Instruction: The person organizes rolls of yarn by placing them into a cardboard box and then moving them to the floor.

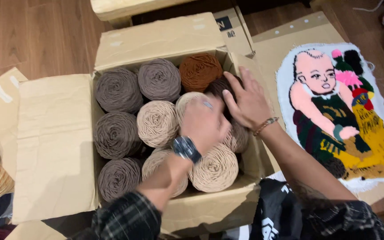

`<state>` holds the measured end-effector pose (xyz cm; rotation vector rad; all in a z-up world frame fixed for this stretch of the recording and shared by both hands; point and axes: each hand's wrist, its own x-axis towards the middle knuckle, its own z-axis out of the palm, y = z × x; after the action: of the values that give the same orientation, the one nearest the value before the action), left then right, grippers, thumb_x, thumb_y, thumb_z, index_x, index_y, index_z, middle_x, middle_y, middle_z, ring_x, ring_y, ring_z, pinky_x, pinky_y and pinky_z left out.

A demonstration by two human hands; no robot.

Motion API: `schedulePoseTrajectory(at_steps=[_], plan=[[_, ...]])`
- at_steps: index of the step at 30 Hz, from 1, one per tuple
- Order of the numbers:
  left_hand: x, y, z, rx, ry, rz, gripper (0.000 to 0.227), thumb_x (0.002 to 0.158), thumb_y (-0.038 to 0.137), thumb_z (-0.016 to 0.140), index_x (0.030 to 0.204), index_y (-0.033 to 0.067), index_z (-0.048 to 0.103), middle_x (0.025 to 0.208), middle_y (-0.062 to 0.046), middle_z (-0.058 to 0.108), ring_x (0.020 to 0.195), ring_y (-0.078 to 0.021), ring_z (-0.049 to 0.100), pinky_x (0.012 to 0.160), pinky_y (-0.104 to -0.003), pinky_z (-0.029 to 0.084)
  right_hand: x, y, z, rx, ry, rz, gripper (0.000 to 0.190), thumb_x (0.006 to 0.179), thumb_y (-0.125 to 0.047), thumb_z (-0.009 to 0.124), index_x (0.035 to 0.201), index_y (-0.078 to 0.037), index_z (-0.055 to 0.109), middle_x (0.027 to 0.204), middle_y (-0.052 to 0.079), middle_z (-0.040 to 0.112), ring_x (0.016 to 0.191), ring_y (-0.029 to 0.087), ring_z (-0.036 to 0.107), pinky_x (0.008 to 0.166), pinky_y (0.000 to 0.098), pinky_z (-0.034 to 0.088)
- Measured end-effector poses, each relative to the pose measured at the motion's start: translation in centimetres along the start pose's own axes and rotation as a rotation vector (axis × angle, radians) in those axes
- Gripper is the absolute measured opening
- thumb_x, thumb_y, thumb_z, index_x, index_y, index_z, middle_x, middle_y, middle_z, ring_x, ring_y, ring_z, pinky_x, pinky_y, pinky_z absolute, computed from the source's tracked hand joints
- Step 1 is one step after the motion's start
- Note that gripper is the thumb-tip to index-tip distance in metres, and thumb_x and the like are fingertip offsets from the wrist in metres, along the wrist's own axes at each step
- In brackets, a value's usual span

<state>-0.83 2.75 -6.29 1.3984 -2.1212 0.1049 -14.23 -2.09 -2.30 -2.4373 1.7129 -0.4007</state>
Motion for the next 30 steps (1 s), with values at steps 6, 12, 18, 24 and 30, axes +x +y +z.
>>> schedulePoseTrajectory(at_steps=[6,12,18,24,30], plan=[[-0.4,-3.5,0.7,-0.008,-0.341,-0.216,0.062,0.083,0.031,0.032,0.138,0.0040,0.030,0.143,-0.017,0.031,0.132,-0.0371,0.023,0.109,-0.049,0.013,-1.3,-0.3,0.8,-0.192,0.082,-0.094,0.044,0.096,-0.037,0.030,0.135,-0.019,0.038,0.137,0.014,0.039,0.129,0.030,0.034,0.102,0.0486,0.025],[-0.5,-3.9,1.1,0.027,-0.445,-0.240,0.061,0.085,0.036,0.027,0.140,0.0088,0.026,0.149,-0.011,0.019,0.137,-0.0329,0.014,0.111,-0.049,0.008,-0.3,0.1,2.1,-0.284,0.042,-0.071,0.046,0.097,-0.041,0.027,0.137,-0.021,0.034,0.144,0.007,0.031,0.135,0.027,0.024,0.107,0.0515,0.016],[-0.3,-4.1,1.0,-0.007,-0.532,-0.259,0.061,0.084,0.036,0.025,0.140,0.0097,0.023,0.150,-0.011,0.015,0.138,-0.0326,0.010,0.111,-0.049,0.006,0.7,0.6,3.8,-0.271,-0.002,-0.185,0.049,0.096,-0.044,0.025,0.141,-0.024,0.031,0.147,0.002,0.028,0.136,0.024,0.020,0.108,0.0514,0.013],[-0.3,-4.2,1.3,-0.003,-0.521,-0.253,0.061,0.085,0.036,0.024,0.140,0.0103,0.023,0.150,-0.010,0.014,0.138,-0.0324,0.008,0.110,-0.049,0.006,1.8,1.4,5.7,-0.324,0.154,-0.233,0.050,0.095,-0.041,0.035,0.141,-0.021,0.033,0.144,0.004,0.034,0.134,0.026,0.025,0.107,0.0526,0.015],[0.4,-4.1,1.7,-0.035,-0.503,-0.271,0.063,0.084,0.038,0.026,0.141,0.0115,0.021,0.149,-0.010,0.016,0.138,-0.0319,0.009,0.111,-0.049,0.007,1.5,2.3,2.5,-0.116,-0.194,-0.127,0.056,0.094,-0.049,0.022,0.145,-0.025,0.018,0.150,-0.001,0.018,0.138,0.027,0.010,0.109,0.0562,0.005]])
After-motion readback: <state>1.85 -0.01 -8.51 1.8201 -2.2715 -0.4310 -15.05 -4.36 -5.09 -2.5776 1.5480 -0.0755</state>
